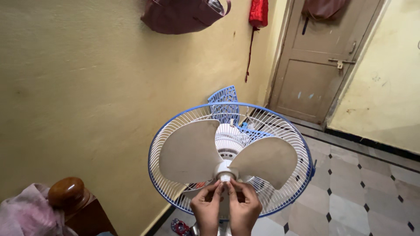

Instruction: The person assembles a standing electric fan by attaching the front grille, securing the fan blades, and tightening the central hub nut. The person then adjusts the fan's orientation and secures the rear grille.

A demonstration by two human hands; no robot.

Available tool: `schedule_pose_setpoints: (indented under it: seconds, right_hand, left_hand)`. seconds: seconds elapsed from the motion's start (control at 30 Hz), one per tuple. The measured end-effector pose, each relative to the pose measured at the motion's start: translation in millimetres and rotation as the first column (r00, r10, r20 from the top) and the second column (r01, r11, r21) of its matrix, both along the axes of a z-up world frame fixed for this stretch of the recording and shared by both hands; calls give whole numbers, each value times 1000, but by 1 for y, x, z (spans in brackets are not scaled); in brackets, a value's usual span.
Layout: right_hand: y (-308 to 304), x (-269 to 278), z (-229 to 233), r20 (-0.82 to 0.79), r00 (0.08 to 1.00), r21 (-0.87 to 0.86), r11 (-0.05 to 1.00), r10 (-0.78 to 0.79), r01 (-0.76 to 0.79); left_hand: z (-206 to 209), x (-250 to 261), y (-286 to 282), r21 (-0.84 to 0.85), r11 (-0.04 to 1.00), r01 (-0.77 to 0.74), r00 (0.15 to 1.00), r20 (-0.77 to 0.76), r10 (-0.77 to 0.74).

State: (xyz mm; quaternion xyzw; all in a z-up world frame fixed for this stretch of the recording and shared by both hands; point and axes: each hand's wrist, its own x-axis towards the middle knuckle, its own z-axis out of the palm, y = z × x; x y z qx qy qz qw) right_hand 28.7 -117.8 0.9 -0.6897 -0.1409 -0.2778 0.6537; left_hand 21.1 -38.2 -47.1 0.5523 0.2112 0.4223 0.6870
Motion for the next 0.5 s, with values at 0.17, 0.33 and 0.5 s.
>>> schedule_pose_setpoints:
  seconds: [0.17, 0.33, 0.5]
  right_hand:
    - [-5, -4, 2, -16, 998, -13, 998, 62, -62]
    - [-1, -2, 3, -34, 999, -14, 1000, 26, -27]
    - [-3, -2, 0, -40, 997, 15, 997, 72, -71]
  left_hand:
    - [6, -9, 0, 56, 998, 28, 999, 23, -30]
    - [3, -1, 9, 109, 994, -10, 998, -63, 17]
    - [5, -11, 12, 277, 958, -70, 997, -12, 77]
